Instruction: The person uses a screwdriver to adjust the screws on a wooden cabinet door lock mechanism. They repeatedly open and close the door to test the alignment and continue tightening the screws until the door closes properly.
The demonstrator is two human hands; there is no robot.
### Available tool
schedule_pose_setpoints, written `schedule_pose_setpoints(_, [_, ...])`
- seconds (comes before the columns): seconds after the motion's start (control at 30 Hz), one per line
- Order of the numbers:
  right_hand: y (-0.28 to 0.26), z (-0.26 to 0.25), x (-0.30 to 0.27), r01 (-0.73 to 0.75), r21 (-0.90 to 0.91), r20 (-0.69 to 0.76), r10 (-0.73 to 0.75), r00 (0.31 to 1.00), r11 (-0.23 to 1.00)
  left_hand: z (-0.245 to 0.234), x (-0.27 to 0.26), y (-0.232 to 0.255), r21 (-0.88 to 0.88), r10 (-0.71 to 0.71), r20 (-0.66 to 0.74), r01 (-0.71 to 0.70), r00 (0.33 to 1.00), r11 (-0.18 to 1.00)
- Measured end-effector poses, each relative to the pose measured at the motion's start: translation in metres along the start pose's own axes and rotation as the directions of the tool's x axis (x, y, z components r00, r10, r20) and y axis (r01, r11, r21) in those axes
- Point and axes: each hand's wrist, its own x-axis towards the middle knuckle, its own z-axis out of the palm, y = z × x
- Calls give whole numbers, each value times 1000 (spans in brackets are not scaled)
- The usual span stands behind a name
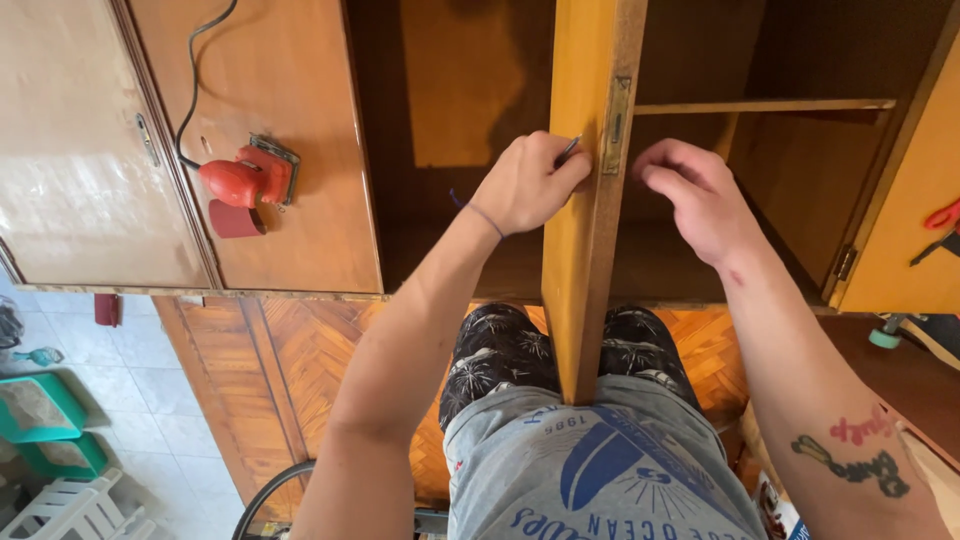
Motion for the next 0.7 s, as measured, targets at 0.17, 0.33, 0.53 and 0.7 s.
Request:
schedule_pose_setpoints(0.17, [31, -12, -13, -55, 25, -8, 55, 998, 998, 5, -30, 16, 30, 246, -242, -247, 938, 969])
schedule_pose_setpoints(0.33, [43, -10, -17, -86, 6, 0, 86, 996, 996, 9, -26, 3, 119, 453, -283, -437, 846, 891])
schedule_pose_setpoints(0.53, [29, -3, -14, 84, -5, -4, -84, 996, 996, 5, -20, 4, 269, 582, -243, -522, 776, 809])
schedule_pose_setpoints(0.7, [13, 9, -6, 355, -185, -26, -365, 931, 916, 8, -16, 1, 291, 580, -242, -512, 778, 808])
